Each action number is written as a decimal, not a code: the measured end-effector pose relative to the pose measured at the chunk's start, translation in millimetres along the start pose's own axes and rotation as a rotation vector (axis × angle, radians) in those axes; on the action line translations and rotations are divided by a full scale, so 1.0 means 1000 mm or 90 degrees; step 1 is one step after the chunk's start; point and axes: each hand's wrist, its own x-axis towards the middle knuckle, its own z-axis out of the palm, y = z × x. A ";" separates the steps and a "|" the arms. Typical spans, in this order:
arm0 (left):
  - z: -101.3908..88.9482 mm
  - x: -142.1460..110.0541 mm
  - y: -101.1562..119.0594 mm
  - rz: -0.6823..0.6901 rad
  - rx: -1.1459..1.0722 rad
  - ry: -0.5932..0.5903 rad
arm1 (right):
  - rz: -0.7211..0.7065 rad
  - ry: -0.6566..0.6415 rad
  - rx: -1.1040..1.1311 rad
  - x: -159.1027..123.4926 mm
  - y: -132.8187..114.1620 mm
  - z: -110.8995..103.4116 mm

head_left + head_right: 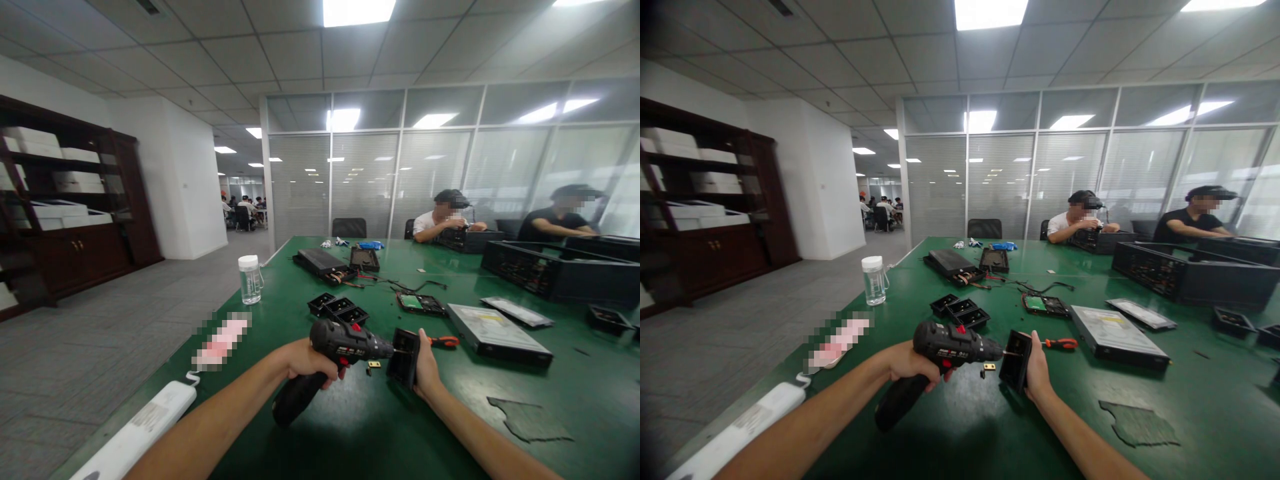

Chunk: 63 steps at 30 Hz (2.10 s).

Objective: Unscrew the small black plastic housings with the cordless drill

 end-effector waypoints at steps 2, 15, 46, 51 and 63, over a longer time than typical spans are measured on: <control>0.001 0.000 0.001 0.010 -0.004 -0.003 | -0.002 0.000 0.001 0.000 0.000 0.000; 0.002 -0.002 0.006 -0.006 -0.006 -0.013 | 0.006 -0.018 0.018 0.004 0.004 -0.004; 0.003 -0.003 0.009 0.003 -0.014 -0.008 | 0.005 -0.002 0.000 0.000 0.000 0.001; 0.002 -0.002 0.006 -0.005 -0.011 -0.005 | 0.010 -0.008 0.005 0.000 0.001 0.000; 0.001 -0.002 0.006 -0.010 -0.020 -0.020 | 0.012 0.000 -0.008 -0.002 -0.001 0.001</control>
